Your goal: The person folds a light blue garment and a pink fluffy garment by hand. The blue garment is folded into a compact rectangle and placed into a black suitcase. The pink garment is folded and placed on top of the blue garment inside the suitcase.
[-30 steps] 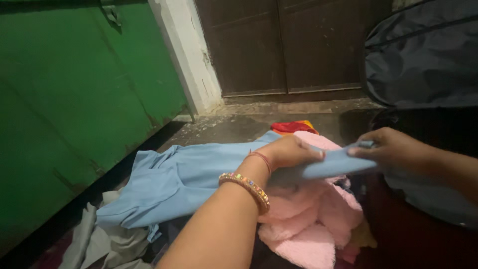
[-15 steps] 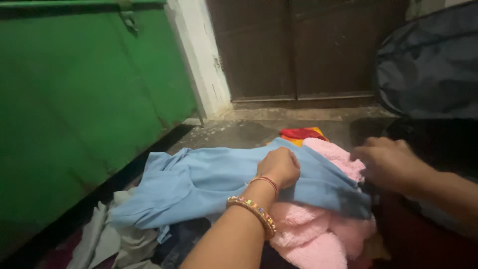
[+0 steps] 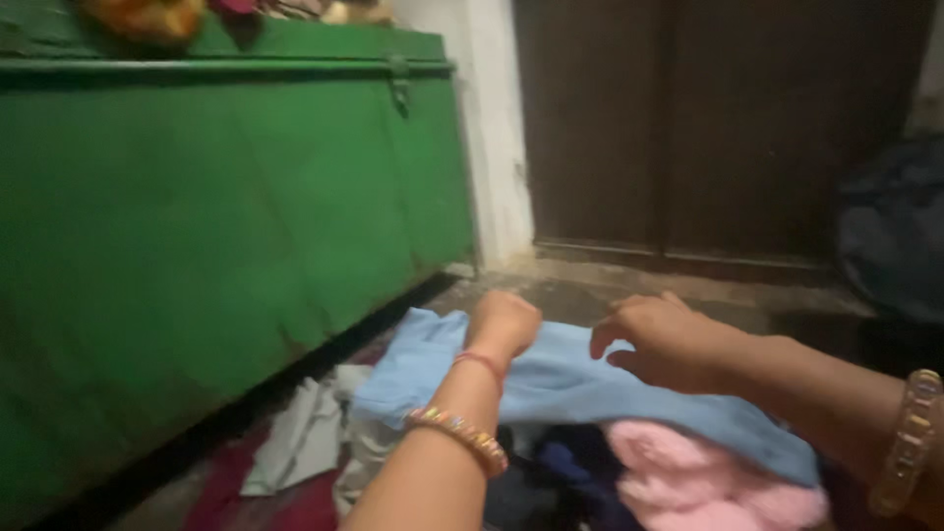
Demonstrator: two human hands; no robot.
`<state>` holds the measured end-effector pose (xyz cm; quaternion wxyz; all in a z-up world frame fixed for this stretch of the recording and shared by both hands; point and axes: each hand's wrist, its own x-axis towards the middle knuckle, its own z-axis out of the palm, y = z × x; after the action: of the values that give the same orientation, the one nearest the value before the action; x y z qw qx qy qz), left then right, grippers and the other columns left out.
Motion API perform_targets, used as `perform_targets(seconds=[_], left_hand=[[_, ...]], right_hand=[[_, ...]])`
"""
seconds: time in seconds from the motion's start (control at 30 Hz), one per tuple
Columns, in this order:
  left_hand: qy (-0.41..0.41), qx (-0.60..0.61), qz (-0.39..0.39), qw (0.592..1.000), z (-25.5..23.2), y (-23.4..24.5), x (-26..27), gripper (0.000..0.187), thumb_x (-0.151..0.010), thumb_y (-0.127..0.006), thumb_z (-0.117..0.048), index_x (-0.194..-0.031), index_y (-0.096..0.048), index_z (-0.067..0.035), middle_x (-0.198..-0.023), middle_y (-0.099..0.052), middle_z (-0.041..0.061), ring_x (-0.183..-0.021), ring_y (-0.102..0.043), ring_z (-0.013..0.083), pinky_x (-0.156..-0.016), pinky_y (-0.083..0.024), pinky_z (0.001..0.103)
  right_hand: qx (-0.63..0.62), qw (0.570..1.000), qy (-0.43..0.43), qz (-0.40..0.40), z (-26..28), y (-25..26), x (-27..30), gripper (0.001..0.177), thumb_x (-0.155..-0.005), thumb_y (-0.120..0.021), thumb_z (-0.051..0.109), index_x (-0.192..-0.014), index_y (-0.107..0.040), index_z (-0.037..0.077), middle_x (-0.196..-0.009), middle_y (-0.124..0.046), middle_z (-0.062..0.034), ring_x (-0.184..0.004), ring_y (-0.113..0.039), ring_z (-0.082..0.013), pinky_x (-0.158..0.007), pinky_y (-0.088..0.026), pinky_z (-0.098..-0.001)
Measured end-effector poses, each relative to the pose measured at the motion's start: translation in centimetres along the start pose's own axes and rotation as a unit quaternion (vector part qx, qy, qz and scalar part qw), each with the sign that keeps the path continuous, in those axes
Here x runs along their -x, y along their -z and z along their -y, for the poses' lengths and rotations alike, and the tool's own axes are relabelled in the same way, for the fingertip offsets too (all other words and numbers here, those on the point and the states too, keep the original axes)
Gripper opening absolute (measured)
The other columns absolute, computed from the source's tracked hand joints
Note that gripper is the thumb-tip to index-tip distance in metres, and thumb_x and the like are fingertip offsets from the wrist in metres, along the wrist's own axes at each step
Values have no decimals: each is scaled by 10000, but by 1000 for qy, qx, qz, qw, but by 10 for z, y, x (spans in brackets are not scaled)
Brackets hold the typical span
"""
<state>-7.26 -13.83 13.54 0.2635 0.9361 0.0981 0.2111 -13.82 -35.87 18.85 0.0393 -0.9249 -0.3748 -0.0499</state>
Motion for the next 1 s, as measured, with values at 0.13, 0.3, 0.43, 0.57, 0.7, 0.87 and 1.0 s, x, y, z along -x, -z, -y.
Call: perform_targets(seconds=[0.13,0.3,0.43,0.57,0.7,0.87,1.0], left_hand=[[201,162,-117,959,57,27,0,254,-810,-645,-196,-970,-785,-59,-1102,-723,211,-1072,-691,377,-927,-547,450],[418,243,-283,828,114,6,42,310,-757,-720,-236,-1049,-775,-324,-1386,-585,142,-1286,-503,368,-1057,-438,489],[431,338,-264,794,149,-31,56,360,-828,-708,-183,-1172,-786,-258,-1327,-588,295,-1150,-593,420,-991,-487,454],[256,473,-307,785,172,-83,48,358,-837,-699,-120,-1188,-741,-62,-1227,-730,198,-1121,-681,325,-977,-515,407],[238,304,-387,837,180,-111,44,370,-837,-765,-148,-1172,-720,0,-1220,-662,215,-1104,-627,386,-934,-484,458],[270,211,-453,823,193,-97,42,282,-862,-722,-97,-1118,-725,21,-1080,-680,198,-958,-681,383,-874,-528,463],[262,248,-530,767,204,-67,44,250,-850,-625,4,-1069,-744,25,-1112,-664,159,-985,-704,336,-894,-551,424]], right_hand=[[5,999,38,8,32,11,-22,271,-908,-644,204,-1155,-746,253,-1119,-733,-20,-1133,-643,-233,-1055,-398,-432],[-8,992,126,-23,41,-12,-53,239,-879,-660,165,-1078,-783,216,-1012,-773,-64,-1019,-696,-281,-957,-493,-423],[5,991,129,21,32,-53,-72,249,-886,-650,170,-1093,-778,224,-1030,-770,-66,-1022,-705,-289,-897,-530,-430],[15,996,62,69,18,-94,-94,297,-951,-596,278,-1216,-729,267,-1173,-746,-76,-1136,-682,-287,-1010,-515,-405],[36,988,133,70,16,-135,-108,565,-962,-488,494,-1484,-501,276,-1586,-441,-38,-1449,-342,-227,-1112,-282,-499],[92,975,202,5,19,-180,-124,760,-942,-443,625,-1598,-314,262,-1692,-248,-74,-1554,-163,-308,-1096,-202,-562],[65,979,187,45,32,-193,-136,766,-931,-439,628,-1603,-300,288,-1674,-280,-29,-1532,-205,-280,-1121,-165,-580]])
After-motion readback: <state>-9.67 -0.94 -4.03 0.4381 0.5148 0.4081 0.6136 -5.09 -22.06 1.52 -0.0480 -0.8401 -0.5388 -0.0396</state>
